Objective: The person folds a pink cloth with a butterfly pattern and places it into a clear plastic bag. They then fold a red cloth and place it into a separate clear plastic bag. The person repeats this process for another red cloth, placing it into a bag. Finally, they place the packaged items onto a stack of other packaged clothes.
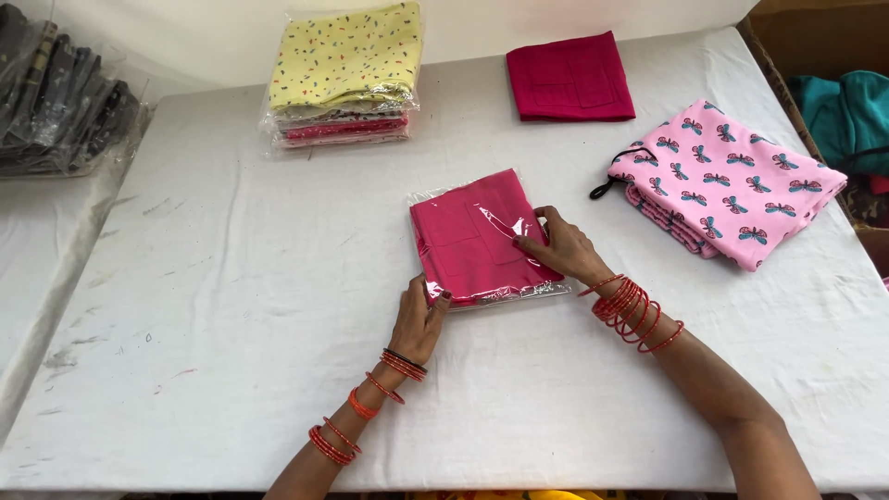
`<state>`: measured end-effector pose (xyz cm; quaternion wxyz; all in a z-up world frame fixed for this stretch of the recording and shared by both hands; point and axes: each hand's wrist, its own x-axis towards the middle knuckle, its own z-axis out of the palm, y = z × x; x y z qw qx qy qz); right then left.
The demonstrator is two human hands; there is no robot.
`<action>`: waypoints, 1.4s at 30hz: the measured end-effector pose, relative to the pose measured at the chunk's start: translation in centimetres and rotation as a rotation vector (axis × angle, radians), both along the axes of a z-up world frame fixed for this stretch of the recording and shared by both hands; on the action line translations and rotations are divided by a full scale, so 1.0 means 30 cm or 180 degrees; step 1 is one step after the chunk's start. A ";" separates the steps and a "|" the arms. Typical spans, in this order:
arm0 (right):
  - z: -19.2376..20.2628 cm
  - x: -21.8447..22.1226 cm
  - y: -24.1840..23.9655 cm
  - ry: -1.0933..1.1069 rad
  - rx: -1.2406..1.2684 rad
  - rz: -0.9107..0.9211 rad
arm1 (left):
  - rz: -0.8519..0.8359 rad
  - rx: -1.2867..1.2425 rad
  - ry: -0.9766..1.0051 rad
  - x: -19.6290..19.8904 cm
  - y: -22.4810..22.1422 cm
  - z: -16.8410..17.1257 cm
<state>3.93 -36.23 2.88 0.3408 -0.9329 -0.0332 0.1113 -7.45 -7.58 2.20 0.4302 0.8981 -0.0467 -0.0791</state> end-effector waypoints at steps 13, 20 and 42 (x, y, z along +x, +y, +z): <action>0.007 -0.239 -0.064 -0.0482 -0.0253 0.0851 | 0.1747 -0.3477 0.0453 0.192 0.075 -0.120; 0.096 0.035 -0.173 -0.1566 -0.0288 0.0155 | 0.2184 -0.4161 0.0379 0.495 0.116 -0.281; -0.212 0.949 -0.253 -0.2165 -0.2736 0.0516 | 0.0845 -0.3443 0.0311 0.971 0.085 -0.266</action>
